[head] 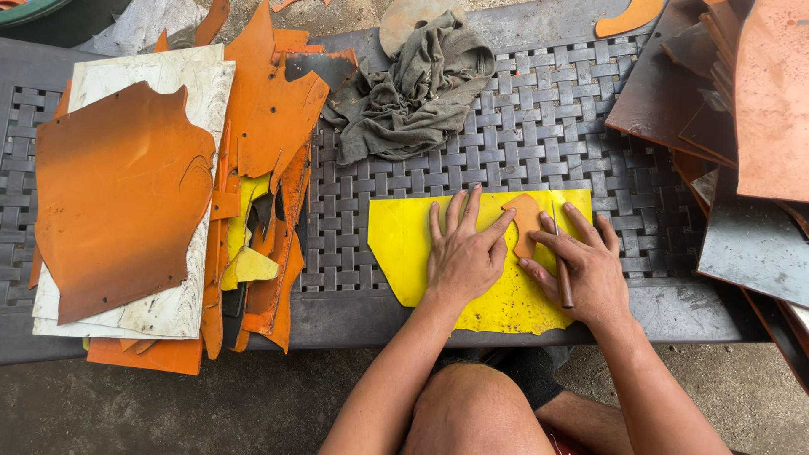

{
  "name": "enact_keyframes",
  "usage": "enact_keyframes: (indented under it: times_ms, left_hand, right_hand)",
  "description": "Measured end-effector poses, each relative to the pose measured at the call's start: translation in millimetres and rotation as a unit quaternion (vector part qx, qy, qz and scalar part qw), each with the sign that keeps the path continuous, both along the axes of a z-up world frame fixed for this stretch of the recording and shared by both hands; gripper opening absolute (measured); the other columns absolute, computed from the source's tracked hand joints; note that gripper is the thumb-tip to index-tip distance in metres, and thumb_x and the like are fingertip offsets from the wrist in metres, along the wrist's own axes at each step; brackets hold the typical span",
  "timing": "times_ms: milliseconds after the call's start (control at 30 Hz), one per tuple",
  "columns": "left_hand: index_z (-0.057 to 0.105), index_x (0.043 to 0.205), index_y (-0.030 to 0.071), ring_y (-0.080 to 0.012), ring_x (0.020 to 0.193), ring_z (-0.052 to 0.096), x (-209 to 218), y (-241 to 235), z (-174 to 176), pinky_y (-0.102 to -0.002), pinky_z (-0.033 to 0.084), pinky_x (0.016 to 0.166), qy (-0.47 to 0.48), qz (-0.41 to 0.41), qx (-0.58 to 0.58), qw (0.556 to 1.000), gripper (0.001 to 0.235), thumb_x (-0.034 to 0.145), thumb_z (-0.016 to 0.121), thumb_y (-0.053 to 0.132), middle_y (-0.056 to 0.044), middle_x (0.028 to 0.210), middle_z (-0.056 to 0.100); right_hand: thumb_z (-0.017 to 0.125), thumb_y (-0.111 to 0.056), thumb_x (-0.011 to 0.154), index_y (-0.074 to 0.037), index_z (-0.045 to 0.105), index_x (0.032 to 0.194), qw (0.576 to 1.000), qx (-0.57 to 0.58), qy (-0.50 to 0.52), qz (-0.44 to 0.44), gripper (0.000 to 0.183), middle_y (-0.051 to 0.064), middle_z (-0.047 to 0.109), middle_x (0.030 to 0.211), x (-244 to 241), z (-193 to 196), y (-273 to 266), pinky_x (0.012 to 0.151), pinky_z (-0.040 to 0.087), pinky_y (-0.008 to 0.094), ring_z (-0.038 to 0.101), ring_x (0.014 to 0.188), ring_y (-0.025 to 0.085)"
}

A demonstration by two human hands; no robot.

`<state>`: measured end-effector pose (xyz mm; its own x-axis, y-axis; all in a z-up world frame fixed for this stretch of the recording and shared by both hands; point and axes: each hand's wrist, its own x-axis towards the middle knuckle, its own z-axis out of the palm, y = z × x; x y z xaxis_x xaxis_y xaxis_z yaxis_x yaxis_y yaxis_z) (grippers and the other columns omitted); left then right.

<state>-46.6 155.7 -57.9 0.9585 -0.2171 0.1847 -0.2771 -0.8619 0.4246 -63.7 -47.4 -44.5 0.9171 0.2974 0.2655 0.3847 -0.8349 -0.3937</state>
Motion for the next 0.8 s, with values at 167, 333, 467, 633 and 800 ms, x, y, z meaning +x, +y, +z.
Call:
enact_keyframes:
  times_ms: [167,333,467,633,800]
  left_hand:
    - [0.066,0.138,0.034,-0.0403,0.149,0.033,0.3,0.1,0.1,-0.067,0.008,0.123,0.004,0.0,0.0,1.0,0.046,0.094,0.056,0.031,-0.022,0.159,0.041]
    - [0.067,0.138,0.034,-0.04,0.149,0.033,0.7,0.1,0.3,-0.067,0.009,0.123,0.003,0.002,0.003,1.0,0.046,0.093,0.056,0.03,-0.021,0.159,0.042]
    - [0.067,0.138,0.034,-0.0401,0.149,0.034,0.7,0.1,0.3,-0.067,0.009,0.123,-0.001,0.002,-0.001,1.0,0.046,0.093,0.056,0.03,-0.021,0.159,0.042]
    - [0.067,0.138,0.034,-0.0405,0.149,0.033,0.6,-0.4,2.3,-0.067,0.009,0.123,0.007,0.003,0.004,1.0,0.046,0.093,0.056,0.031,-0.021,0.16,0.041]
    - [0.064,0.139,0.03,-0.0424,0.148,0.029,-0.1,-0.6,14.4,-0.068,0.006,0.12,0.029,-0.006,-0.002,1.0,0.052,0.09,0.059,0.049,-0.024,0.159,0.037]
  right_hand:
    - [0.072,-0.055,0.085,-0.022,0.073,0.12,1.0,-0.003,0.021,-0.008,0.048,0.0,0.068,0.137,0.7,-0.8,-0.3,0.123,0.025,0.058,0.047,0.147,0.03]
    - [0.071,-0.056,0.084,-0.023,0.073,0.12,1.0,0.002,0.024,-0.011,0.049,0.0,0.067,0.139,0.3,-1.4,-0.4,0.124,0.025,0.056,0.046,0.147,0.03]
    - [0.072,-0.057,0.083,-0.023,0.074,0.119,0.999,-0.007,0.028,-0.013,0.05,-0.001,0.067,0.139,1.5,-1.2,-0.4,0.124,0.024,0.056,0.046,0.147,0.03]
    - [0.071,-0.056,0.085,-0.022,0.074,0.12,1.0,-0.007,0.024,-0.012,0.049,0.0,0.066,0.14,1.4,-0.4,0.4,0.124,0.024,0.056,0.046,0.147,0.03]
    - [0.072,-0.054,0.085,-0.021,0.074,0.12,1.0,-0.003,0.017,-0.013,0.048,0.001,0.067,0.139,-0.5,1.8,1.9,0.124,0.024,0.057,0.046,0.147,0.031]
